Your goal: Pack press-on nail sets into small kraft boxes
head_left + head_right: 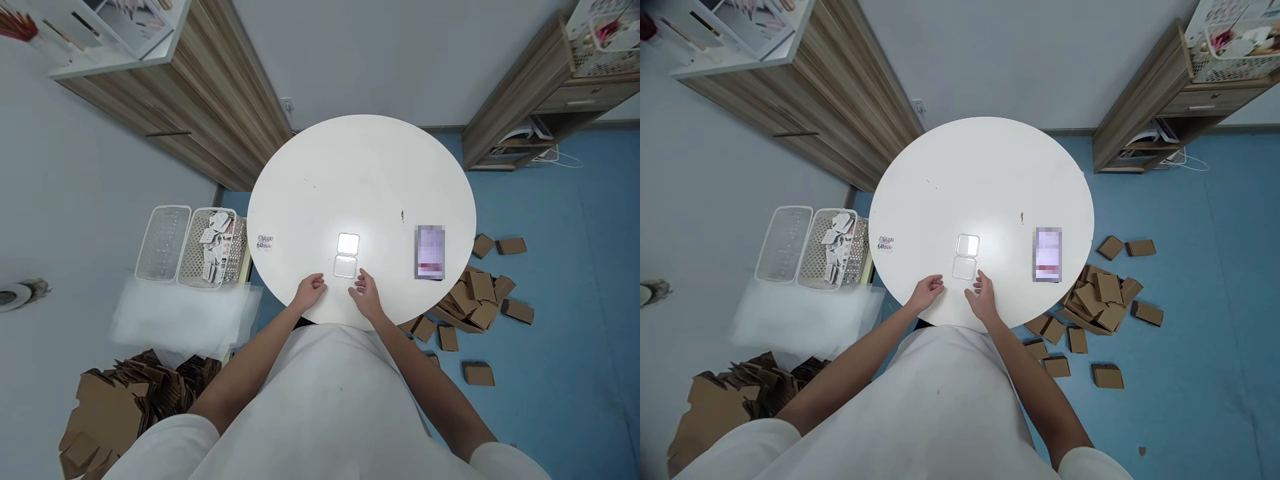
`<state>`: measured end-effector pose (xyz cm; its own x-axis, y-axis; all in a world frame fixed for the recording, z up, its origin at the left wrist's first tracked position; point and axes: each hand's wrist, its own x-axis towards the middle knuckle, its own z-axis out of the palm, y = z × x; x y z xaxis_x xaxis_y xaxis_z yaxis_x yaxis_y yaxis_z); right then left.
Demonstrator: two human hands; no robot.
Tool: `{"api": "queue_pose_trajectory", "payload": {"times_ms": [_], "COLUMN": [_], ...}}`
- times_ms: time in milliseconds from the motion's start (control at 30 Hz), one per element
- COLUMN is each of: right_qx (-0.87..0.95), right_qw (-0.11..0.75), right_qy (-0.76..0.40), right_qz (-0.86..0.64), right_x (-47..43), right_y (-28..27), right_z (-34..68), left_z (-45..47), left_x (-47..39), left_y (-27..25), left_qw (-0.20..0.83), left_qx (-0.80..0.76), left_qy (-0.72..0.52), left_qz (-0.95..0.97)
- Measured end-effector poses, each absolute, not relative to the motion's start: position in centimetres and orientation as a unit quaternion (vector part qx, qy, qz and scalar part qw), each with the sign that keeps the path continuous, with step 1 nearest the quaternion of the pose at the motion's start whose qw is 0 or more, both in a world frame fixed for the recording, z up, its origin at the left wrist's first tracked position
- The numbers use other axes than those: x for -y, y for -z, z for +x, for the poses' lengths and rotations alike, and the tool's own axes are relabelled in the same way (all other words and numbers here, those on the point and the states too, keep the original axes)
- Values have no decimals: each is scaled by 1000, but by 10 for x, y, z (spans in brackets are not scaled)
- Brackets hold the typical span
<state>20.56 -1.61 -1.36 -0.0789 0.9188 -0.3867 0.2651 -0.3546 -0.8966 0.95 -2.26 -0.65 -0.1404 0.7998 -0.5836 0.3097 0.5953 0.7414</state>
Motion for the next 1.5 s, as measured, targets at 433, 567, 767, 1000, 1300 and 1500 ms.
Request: {"api": "queue_pose_trajectory", "payload": {"times_ms": [433, 567, 767, 1000, 1300, 1500], "right_qx": [675, 688, 729, 729, 718, 710], "right_qw": [281, 192, 107, 50, -6, 43], "right_qy": [-427, -454, -407, -350, -275, -300], "right_qz": [-531, -532, -539, -586, -639, -636], "right_x": [5, -10, -46, -83, -84, -81], "right_y": [-9, -5, 6, 13, 12, 15], "right_z": [133, 76, 1, -49, -72, -71], "left_z": [-114, -168, -211, -216, -217, -213], "left_x": [19, 0, -43, -68, -67, -61], "left_y": [0, -5, -1, 10, 14, 8], "left_qw": [403, 311, 297, 318, 349, 362], "left_qx": [-750, -778, -741, -704, -684, -678], "left_qy": [-176, -171, -131, -69, -112, -151], "left_qz": [493, 518, 588, 631, 631, 621]}}
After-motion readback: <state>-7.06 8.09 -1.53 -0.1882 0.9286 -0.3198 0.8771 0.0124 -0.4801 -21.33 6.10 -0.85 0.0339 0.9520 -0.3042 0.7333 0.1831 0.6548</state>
